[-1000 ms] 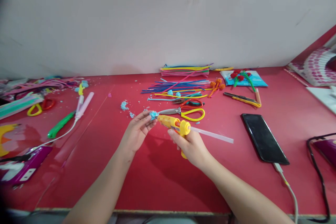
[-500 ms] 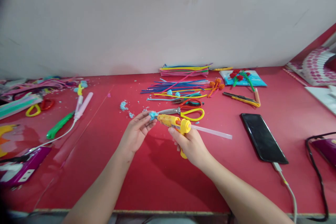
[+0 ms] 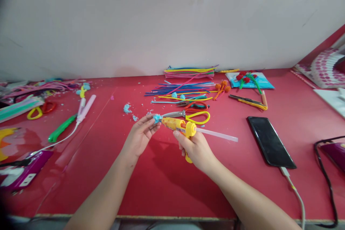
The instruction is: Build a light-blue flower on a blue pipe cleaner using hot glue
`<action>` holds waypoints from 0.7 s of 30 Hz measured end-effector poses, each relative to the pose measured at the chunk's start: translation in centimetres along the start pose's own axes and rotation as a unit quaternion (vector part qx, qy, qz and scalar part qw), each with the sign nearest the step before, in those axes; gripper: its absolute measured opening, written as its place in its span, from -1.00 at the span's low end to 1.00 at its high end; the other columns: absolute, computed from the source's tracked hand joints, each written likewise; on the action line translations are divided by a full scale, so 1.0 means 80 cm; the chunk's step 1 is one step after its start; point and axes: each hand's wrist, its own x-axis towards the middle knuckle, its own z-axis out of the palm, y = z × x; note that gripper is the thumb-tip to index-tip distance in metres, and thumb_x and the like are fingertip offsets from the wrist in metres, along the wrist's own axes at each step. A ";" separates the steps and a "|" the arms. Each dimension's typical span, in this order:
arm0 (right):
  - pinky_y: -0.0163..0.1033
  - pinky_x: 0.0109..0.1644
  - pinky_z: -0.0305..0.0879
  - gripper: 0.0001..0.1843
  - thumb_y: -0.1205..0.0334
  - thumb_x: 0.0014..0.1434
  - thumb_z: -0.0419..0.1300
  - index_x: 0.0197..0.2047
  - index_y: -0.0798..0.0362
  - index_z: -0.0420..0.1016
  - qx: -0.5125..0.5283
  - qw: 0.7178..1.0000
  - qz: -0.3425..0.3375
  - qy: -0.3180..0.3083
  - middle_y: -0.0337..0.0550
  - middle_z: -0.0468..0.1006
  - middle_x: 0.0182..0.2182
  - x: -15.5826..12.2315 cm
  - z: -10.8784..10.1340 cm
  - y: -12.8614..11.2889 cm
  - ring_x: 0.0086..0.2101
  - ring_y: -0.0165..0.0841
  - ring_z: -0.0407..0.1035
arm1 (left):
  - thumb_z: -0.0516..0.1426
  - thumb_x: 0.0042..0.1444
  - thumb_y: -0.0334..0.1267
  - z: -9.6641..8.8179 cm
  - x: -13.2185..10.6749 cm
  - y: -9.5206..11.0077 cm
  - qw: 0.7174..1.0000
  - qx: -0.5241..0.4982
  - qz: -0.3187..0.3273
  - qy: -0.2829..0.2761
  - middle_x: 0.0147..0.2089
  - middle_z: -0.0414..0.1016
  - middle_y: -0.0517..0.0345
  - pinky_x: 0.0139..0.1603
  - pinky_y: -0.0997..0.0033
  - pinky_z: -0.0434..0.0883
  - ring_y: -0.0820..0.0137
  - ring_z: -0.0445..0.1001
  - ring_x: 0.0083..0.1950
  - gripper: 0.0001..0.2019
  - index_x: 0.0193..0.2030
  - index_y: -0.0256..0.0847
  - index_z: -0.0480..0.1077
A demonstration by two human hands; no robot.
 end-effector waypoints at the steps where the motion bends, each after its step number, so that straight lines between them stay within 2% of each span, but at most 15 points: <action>1: -0.38 -0.59 0.16 -0.49 -0.20 0.15 0.08 -0.60 0.03 0.26 0.000 1.000 0.001 0.000 -0.31 0.31 -0.70 0.000 0.000 0.000 -0.67 -0.47 0.28 | 0.35 -0.14 -0.37 0.000 0.000 0.000 1.000 0.000 0.000 0.000 -0.33 0.62 0.14 -0.18 0.47 0.49 0.43 0.59 -0.34 -0.77 -0.28 -0.28 0.53; 21: -0.36 -0.60 0.17 -0.49 -0.23 0.11 0.08 -0.61 0.02 0.23 -0.021 1.000 0.022 0.007 -0.30 0.31 -0.70 0.001 -0.001 -0.003 -0.68 -0.44 0.30 | 0.35 -0.12 -0.36 0.001 0.000 0.002 1.000 0.011 0.002 0.001 -0.33 0.61 0.15 -0.17 0.46 0.48 0.45 0.59 -0.34 -0.79 -0.29 -0.27 0.52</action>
